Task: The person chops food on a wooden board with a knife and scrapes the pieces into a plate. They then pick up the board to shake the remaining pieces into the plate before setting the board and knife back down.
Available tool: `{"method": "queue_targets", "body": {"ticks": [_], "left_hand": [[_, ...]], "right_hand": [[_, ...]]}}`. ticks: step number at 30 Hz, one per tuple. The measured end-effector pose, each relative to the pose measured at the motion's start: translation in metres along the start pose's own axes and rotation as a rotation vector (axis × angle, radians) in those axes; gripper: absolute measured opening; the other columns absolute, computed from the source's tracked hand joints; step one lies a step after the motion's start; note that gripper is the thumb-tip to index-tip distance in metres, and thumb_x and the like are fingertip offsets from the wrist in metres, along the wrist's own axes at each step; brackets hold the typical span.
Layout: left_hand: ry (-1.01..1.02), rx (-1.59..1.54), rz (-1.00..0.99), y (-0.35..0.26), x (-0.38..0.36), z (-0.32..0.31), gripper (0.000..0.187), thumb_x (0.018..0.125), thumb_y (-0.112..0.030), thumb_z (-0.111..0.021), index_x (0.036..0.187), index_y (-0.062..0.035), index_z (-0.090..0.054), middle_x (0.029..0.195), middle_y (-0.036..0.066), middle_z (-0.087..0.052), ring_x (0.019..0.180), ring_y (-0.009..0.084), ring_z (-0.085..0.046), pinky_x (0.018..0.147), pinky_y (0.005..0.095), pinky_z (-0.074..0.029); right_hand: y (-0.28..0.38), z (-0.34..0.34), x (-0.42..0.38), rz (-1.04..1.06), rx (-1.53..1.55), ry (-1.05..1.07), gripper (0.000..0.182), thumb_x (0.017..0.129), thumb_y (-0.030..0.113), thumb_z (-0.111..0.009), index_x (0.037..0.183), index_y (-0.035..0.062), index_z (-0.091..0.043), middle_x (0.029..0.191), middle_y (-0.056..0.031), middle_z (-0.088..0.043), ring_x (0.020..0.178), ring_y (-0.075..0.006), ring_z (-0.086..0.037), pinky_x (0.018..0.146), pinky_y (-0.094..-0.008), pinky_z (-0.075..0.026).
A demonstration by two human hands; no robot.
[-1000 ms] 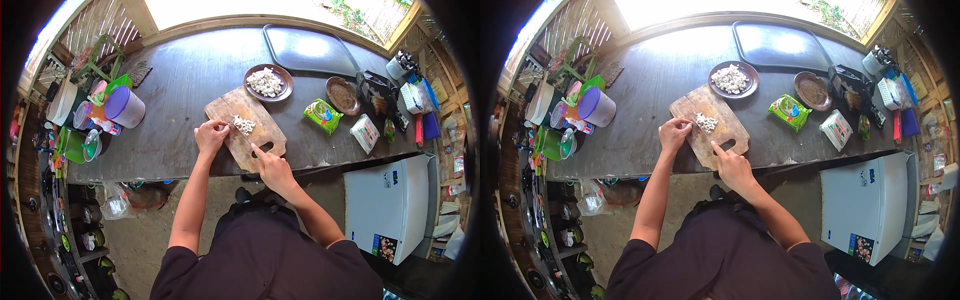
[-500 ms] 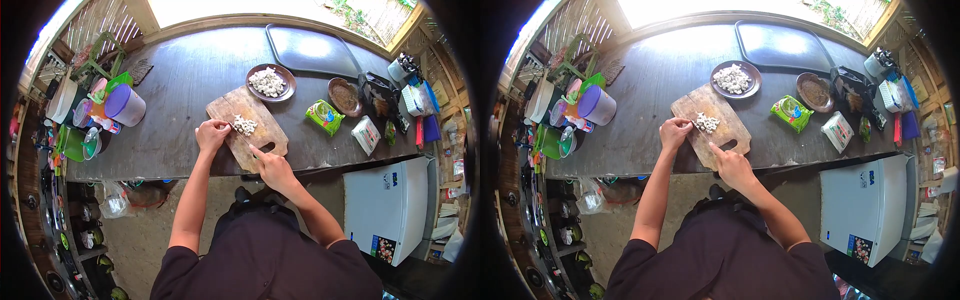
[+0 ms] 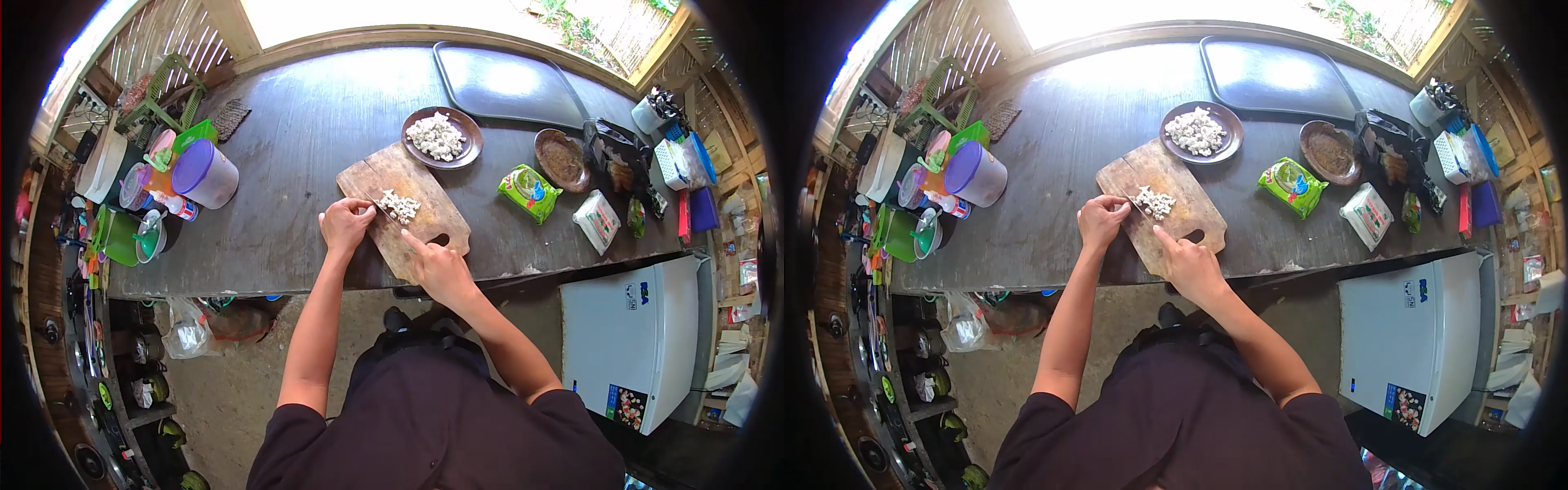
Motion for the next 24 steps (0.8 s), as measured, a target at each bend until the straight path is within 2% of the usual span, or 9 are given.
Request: {"method": "queue_targets", "body": {"ticks": [2,5,10,13,16,19,24], "left_hand": [[0.002,0.003,-0.011,-0.001,0.000,0.000,0.023,0.081,-0.039,-0.081,0.088,-0.0179,-0.086,0.066,0.000,-0.067,0.063,0.0179,-0.064,0.072,0.0373,-0.041],[-0.005,0.003,-0.033,-0.002,-0.002,0.001,0.023,0.081,-0.039,-0.080,0.088,-0.0174,-0.085,0.067,-0.001,-0.067,0.063,0.0181,-0.062,0.072,0.0380,-0.039],[0.002,0.024,-0.071,-0.003,-0.002,0.000,0.022,0.082,-0.038,-0.079,0.086,-0.0169,-0.085,0.069,0.000,-0.068,0.066,0.0188,-0.063,0.073,0.0386,-0.037],[-0.080,0.089,-0.202,-0.003,-0.002,-0.001,0.022,0.082,-0.035,-0.081,0.090,-0.0142,-0.085,0.067,0.001,-0.066,0.058,0.0149,-0.060,0.060,0.0334,-0.045],[-0.076,0.098,-0.198,0.000,-0.001,-0.003,0.022,0.082,-0.033,-0.081,0.091,-0.0140,-0.085,0.068,0.001,-0.067,0.059,0.0149,-0.061,0.061,0.0332,-0.044],[-0.022,0.053,-0.110,0.001,-0.001,-0.003,0.021,0.081,-0.036,-0.078,0.087,-0.0168,-0.084,0.074,0.000,-0.069,0.071,0.0206,-0.065,0.074,0.0391,-0.037],[-0.018,0.040,-0.090,-0.001,-0.001,-0.002,0.021,0.080,-0.036,-0.078,0.087,-0.0170,-0.084,0.074,0.000,-0.069,0.071,0.0204,-0.066,0.074,0.0393,-0.037]], "right_hand": [[0.001,0.005,-0.004,-0.045,-0.007,0.046,0.052,0.098,0.014,-0.062,0.149,0.0153,-0.057,0.091,-0.0229,-0.071,0.084,-0.0417,-0.071,0.077,-0.0512,-0.057],[-0.005,0.006,-0.012,-0.023,0.047,0.007,0.051,0.098,0.012,-0.062,0.149,0.0153,-0.058,0.092,-0.0223,-0.071,0.085,-0.0413,-0.071,0.078,-0.0507,-0.057],[-0.006,0.007,-0.022,-0.016,0.033,-0.019,0.052,0.098,0.014,-0.061,0.149,0.0146,-0.056,0.091,-0.0227,-0.070,0.081,-0.0417,-0.071,0.075,-0.0513,-0.059],[-0.004,0.006,-0.024,0.004,0.034,-0.033,0.052,0.098,0.013,-0.061,0.150,0.0148,-0.056,0.089,-0.0220,-0.069,0.079,-0.0411,-0.071,0.074,-0.0512,-0.059],[-0.003,0.004,-0.024,0.013,0.024,-0.038,0.052,0.098,0.013,-0.061,0.149,0.0150,-0.057,0.087,-0.0213,-0.069,0.077,-0.0404,-0.071,0.072,-0.0510,-0.058],[-0.003,0.003,-0.023,0.023,0.026,-0.046,0.051,0.098,0.013,-0.060,0.149,0.0155,-0.058,0.085,-0.0209,-0.068,0.075,-0.0400,-0.070,0.072,-0.0507,-0.058],[-0.003,0.004,-0.018,0.039,0.018,-0.020,0.049,0.098,0.013,-0.060,0.148,0.0143,-0.059,0.084,-0.0208,-0.068,0.075,-0.0401,-0.070,0.072,-0.0513,-0.058]]}}
Point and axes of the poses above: each hand's wrist, its own x-axis towards the middle knuckle, its own z-axis out of the back of the hand, y = z × x, the point moved 3 cm from there along x, towards the middle knuckle
